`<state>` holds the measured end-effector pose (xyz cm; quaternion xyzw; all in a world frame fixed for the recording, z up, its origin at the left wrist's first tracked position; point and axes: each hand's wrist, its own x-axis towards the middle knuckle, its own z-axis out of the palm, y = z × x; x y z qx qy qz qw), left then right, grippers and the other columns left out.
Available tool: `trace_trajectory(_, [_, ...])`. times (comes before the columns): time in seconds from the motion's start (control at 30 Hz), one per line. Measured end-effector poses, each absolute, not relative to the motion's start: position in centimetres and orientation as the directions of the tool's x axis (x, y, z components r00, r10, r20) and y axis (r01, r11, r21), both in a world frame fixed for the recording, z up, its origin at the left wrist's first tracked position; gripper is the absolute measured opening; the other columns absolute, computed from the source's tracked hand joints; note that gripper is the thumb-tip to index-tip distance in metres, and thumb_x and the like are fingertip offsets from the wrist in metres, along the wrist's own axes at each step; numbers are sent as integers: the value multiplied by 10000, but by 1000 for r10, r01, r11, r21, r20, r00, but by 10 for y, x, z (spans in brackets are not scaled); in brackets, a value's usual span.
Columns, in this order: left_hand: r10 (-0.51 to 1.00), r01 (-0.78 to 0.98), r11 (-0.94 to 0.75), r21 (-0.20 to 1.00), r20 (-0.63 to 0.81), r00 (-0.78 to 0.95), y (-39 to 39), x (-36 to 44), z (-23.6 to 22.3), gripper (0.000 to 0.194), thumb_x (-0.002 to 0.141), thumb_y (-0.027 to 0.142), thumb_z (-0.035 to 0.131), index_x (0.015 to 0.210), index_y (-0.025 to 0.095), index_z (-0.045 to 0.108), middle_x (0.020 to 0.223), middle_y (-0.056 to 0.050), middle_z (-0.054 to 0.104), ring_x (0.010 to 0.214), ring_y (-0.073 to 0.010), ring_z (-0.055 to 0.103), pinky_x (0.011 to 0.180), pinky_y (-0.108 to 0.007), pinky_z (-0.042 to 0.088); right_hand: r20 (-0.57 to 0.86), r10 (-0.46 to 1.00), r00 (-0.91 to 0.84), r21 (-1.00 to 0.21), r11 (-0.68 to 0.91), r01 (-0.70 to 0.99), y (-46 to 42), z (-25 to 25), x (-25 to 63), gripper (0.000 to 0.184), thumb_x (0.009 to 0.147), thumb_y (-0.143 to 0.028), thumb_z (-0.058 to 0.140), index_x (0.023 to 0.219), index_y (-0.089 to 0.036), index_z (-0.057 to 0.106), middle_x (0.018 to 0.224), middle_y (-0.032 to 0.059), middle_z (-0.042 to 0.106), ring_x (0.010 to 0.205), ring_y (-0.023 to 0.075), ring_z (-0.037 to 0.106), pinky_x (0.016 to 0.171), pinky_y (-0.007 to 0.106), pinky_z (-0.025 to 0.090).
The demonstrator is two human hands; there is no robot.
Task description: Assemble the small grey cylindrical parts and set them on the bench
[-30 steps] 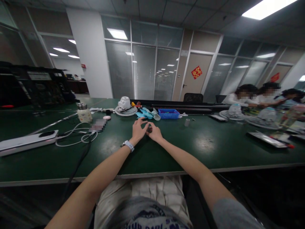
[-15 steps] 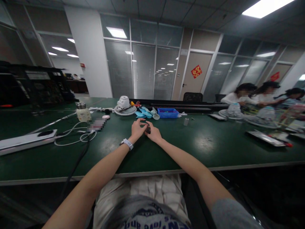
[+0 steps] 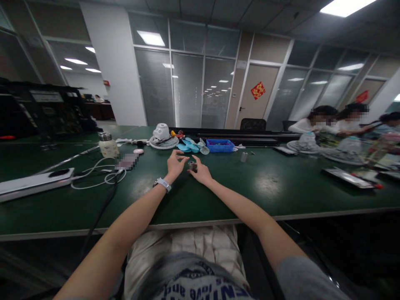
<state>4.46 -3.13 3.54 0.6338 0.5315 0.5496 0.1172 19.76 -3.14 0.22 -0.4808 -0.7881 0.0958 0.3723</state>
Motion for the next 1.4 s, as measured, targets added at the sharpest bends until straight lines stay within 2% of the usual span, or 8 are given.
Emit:
trace_trajectory(0.3, [949,633,-222,742,315,-37,-14,29,7,319,707,314,757,948,208,577,878,-39,754,866,-191,705,791,-282,491,588,807,-52,-439,373,817,-21,21,234,699,851,-297,641,1449,-252,283,1140,84,665,1043,251,627,940,404,411])
trace_trajectory(0.47, [952,627,-221,747,304,-27,-14,29,8,298,706,303,760,932,209,589,866,-36,756,889,-192,703,816,-284,488,592,765,254,-395,0,919,-9,31,314,640,868,-231,588,1430,-172,287,1214,167,623,1125,270,579,956,400,330])
trace_trajectory(0.67, [954,619,-224,753,300,-20,-18,30,9,322,706,311,762,960,203,596,882,-44,757,903,-192,701,820,-286,485,476,661,581,-453,-382,805,-7,28,379,629,865,-191,545,1423,-142,259,1184,198,618,1075,279,613,951,434,308])
trace_trajectory(0.93, [941,626,-193,756,323,-100,-14,30,9,355,802,488,636,993,190,619,975,-91,740,915,-212,686,780,-288,484,361,672,647,-487,-456,745,-6,20,385,597,820,-129,534,1384,-131,339,1219,213,592,1086,298,611,1006,491,307])
trace_trajectory(1.07, [920,630,-154,761,343,-190,-9,30,8,280,905,391,487,1035,174,609,956,-89,740,914,-203,673,808,-296,465,420,605,677,-491,-475,730,-5,22,383,604,835,-141,486,1412,-80,317,1240,249,559,1108,306,591,1078,578,189])
trace_trajectory(1.2, [898,607,-120,786,346,-270,-6,28,6,270,902,255,402,1057,186,611,937,-57,743,901,-197,663,803,-295,456,656,572,491,-396,-292,870,-8,33,356,615,857,-170,496,1437,-76,315,1438,260,385,1336,311,370,1114,587,126])
trace_trajectory(1.3, [898,600,-123,791,347,-272,-4,25,6,299,878,237,366,967,199,648,901,-40,742,876,-195,657,785,-285,454,678,724,127,-275,89,957,-14,36,308,480,900,-192,480,1375,-126,461,1464,179,409,1364,272,339,1124,508,217])
trace_trajectory(1.4, [907,630,-123,766,345,-242,-4,24,6,340,863,238,335,822,202,670,857,-43,738,855,-198,654,765,-277,454,572,755,-320,-199,506,839,-21,26,249,405,940,-259,459,1324,-163,546,1434,121,474,1341,227,400,1119,430,288])
